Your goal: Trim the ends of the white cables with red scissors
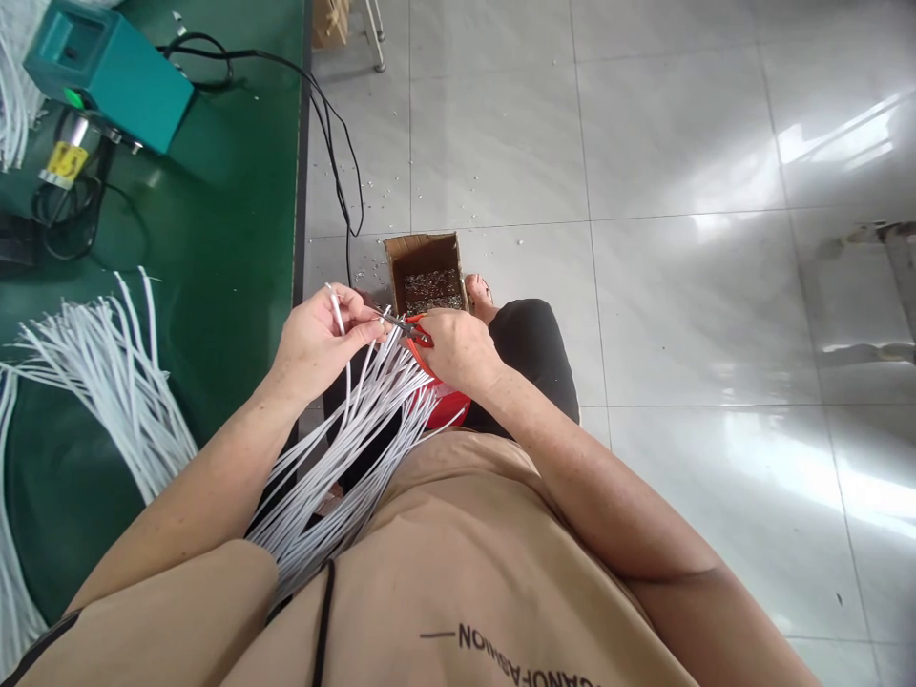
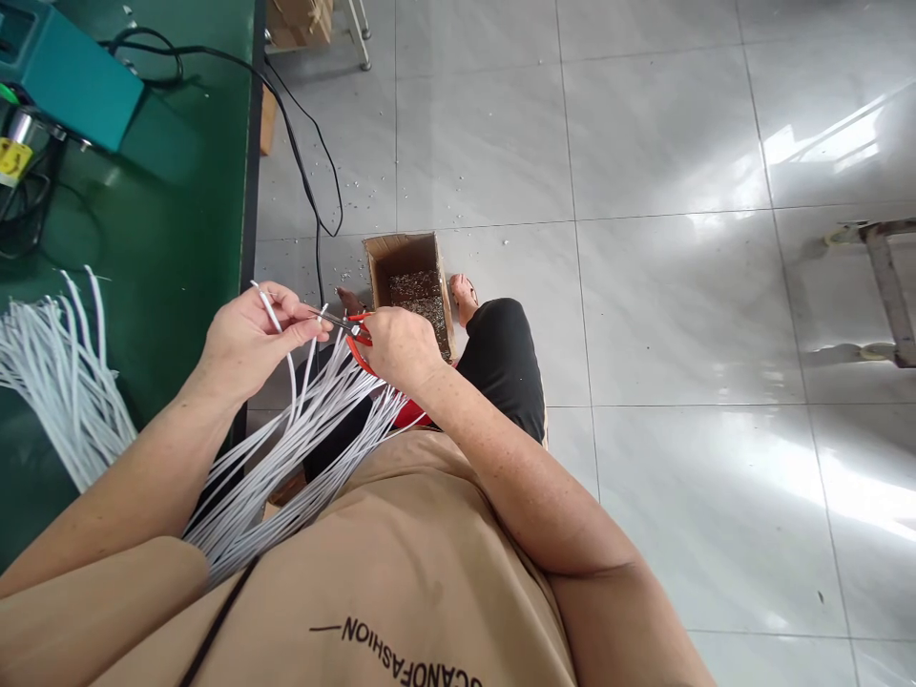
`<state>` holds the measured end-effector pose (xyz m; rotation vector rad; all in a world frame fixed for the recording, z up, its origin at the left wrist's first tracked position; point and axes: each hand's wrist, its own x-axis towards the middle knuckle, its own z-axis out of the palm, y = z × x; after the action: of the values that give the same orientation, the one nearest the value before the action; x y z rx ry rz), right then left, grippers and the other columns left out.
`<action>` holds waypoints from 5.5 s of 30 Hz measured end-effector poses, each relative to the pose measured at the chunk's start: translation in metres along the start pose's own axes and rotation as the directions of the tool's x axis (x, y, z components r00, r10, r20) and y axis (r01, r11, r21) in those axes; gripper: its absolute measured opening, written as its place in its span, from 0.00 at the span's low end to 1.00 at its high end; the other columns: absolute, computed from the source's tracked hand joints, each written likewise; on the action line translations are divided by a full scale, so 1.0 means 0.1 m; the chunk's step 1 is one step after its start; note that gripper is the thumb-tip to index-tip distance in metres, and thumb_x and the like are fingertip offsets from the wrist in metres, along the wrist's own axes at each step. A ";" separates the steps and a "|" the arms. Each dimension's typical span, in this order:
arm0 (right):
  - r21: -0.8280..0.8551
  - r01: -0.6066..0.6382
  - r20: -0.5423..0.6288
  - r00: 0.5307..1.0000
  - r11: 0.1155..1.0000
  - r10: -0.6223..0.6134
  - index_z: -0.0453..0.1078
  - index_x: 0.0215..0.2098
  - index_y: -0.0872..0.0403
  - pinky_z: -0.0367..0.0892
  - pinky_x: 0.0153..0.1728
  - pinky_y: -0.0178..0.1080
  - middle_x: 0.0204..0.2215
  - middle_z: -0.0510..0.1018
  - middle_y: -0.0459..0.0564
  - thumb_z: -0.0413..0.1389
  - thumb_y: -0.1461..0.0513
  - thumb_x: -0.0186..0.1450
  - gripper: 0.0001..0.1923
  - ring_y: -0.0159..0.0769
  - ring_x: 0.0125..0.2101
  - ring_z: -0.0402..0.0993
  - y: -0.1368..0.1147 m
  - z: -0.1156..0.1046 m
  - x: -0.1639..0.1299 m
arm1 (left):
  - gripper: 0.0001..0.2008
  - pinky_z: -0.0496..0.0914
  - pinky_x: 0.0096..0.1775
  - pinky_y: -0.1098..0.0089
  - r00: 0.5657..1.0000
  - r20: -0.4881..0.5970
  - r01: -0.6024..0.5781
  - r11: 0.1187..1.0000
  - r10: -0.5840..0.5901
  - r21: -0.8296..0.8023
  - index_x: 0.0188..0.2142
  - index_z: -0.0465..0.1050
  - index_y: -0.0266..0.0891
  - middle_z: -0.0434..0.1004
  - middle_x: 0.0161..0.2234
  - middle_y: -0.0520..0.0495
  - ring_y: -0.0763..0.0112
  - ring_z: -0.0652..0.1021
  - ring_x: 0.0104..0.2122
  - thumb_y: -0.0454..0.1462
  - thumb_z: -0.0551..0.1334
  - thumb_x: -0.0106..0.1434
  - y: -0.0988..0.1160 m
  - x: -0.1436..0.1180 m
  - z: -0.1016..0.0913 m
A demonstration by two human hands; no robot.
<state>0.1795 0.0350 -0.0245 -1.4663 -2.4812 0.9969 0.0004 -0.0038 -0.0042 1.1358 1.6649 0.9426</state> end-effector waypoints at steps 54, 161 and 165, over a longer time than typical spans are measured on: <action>-0.091 0.102 -0.277 0.953 0.991 -0.124 0.72 0.32 0.58 0.60 0.39 0.40 0.33 0.76 0.55 0.48 0.64 0.67 0.12 0.39 0.36 0.69 0.13 0.21 0.01 | 0.14 0.66 0.27 0.78 0.949 0.248 0.285 0.859 -0.192 -0.425 0.43 0.76 0.40 0.74 0.27 0.51 0.77 0.74 0.27 0.33 0.69 0.56 0.01 0.05 -0.02; 0.884 -0.048 -0.102 0.951 0.465 0.293 0.72 0.28 0.56 0.62 0.33 0.33 0.23 0.70 0.41 0.58 0.55 0.57 0.11 0.28 0.27 0.64 -0.13 0.07 0.10 | 0.17 0.64 0.26 0.75 0.973 0.198 0.189 0.891 -0.114 -0.413 0.47 0.76 0.47 0.71 0.25 0.53 0.77 0.71 0.25 0.34 0.67 0.57 0.08 -0.02 0.04; 0.777 -0.026 -0.151 0.962 0.629 0.227 0.73 0.27 0.56 0.61 0.32 0.34 0.23 0.70 0.43 0.54 0.55 0.60 0.13 0.28 0.26 0.62 -0.06 0.09 0.04 | 0.15 0.64 0.26 0.77 0.959 0.253 0.224 0.878 -0.123 -0.422 0.44 0.76 0.45 0.71 0.24 0.53 0.78 0.70 0.24 0.35 0.68 0.56 0.05 0.01 -0.01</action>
<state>0.1692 0.0322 -0.0289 -1.3316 -1.4447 1.5367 0.0007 -0.0014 0.0001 0.7314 1.2587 0.9797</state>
